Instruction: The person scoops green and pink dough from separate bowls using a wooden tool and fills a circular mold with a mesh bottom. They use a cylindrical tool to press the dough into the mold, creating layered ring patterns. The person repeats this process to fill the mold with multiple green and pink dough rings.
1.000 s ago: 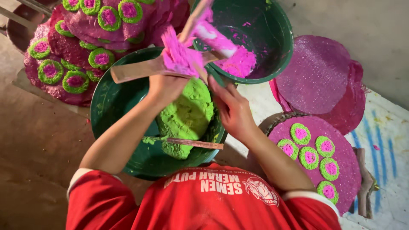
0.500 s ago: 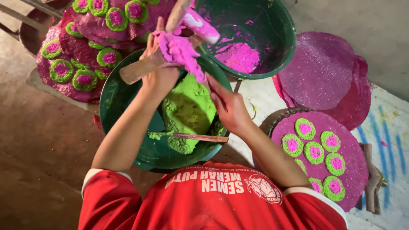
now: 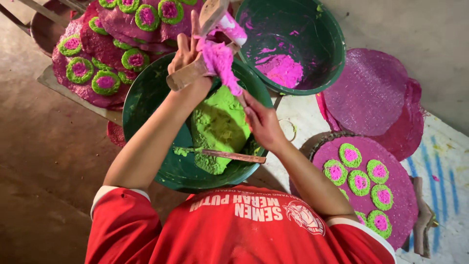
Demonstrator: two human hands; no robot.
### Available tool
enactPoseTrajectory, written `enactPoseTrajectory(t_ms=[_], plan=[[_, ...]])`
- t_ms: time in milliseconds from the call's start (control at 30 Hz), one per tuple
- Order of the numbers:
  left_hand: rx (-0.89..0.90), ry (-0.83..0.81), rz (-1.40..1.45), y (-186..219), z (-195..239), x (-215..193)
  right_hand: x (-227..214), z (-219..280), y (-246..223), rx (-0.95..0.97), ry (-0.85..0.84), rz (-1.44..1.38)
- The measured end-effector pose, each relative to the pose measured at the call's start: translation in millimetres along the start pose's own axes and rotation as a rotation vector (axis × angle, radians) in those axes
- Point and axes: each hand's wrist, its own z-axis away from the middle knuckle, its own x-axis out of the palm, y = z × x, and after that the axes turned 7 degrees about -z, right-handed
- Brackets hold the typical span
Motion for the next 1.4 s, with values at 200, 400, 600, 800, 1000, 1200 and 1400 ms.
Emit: enactPoseTrajectory(t_ms=[200, 400, 600, 800, 1000, 1200, 1400], plan=[[-0.057, 0.073, 0.092, -7, 11, 14, -26, 3, -17, 0.145, -0.118, -0.140], [0.103, 0.053, 0.202, -22, 27, 11, -72, -10, -33, 0.014, -0.196, 0.190], [0.157, -0.608, 0.401, -14, 15, -31, -109, -65, -113, 0.142, -0.558, 0.683], [0.198, -0.560, 0.860, 10, 10, -79, -14, -28, -119, -0.698, -0.359, 1.843], [-0.303, -0.848, 1.347, -17, 20, -89, -43, 3, -162, -0.614, -0.415, 1.568], [0.029, -0.647, 0.907, -25, 6, -78, -36, -18, -189, -0.538, -0.335, 1.459], [0.020, -0.666, 0.889, -10, 32, -64, -2, -16, -133, -0.625, -0.393, 1.543]])
